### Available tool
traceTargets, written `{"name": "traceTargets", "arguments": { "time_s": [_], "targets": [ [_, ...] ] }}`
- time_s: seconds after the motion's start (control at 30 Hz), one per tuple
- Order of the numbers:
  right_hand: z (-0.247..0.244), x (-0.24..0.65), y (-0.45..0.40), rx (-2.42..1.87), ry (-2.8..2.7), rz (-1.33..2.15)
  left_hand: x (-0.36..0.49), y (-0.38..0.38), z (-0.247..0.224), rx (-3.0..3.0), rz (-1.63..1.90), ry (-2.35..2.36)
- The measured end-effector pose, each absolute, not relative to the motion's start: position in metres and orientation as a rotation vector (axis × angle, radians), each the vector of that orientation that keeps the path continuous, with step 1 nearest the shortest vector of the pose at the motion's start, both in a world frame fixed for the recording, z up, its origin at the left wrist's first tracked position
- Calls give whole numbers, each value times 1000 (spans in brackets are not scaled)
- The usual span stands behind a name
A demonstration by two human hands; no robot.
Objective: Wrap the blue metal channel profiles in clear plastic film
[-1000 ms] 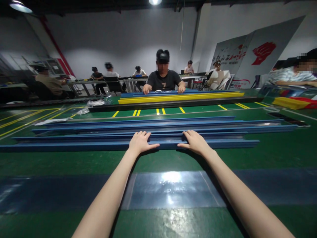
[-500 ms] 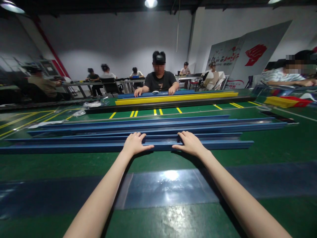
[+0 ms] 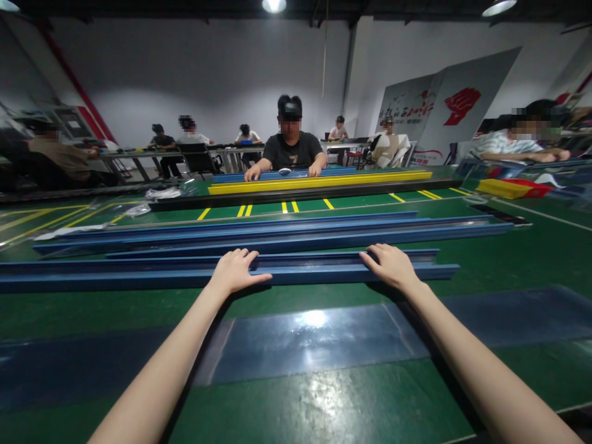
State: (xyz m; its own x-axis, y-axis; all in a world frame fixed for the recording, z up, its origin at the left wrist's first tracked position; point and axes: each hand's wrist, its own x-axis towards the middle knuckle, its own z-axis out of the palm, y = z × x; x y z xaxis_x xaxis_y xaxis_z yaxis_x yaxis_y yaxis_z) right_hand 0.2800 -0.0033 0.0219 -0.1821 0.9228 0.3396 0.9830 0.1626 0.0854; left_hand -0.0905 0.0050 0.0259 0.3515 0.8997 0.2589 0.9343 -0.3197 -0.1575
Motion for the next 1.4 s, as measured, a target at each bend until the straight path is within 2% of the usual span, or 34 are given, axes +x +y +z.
{"name": "traceTargets", "arguments": {
  "time_s": [0.27, 0.53, 0.9, 1.17, 1.4],
  "targets": [
    [26, 254, -2, -1911, -2203, -503, -93, -3, 36, -2425, -157, -1599],
    [27, 207, -2, -1887, -2209, -472, -31, -2, 52, -2551, -331, -1442],
    [24, 159, -6, -1848, -2208, -417, 18, 3, 32, -2412, -361, -1661],
    [27, 174, -13, -1709, -2359, -398, 2, 5, 35, -2334, -394, -1689],
    [28, 225, -10, -1839, -2320, -429, -10, 9, 36, -2289, -361, -1703]
  ]
}}
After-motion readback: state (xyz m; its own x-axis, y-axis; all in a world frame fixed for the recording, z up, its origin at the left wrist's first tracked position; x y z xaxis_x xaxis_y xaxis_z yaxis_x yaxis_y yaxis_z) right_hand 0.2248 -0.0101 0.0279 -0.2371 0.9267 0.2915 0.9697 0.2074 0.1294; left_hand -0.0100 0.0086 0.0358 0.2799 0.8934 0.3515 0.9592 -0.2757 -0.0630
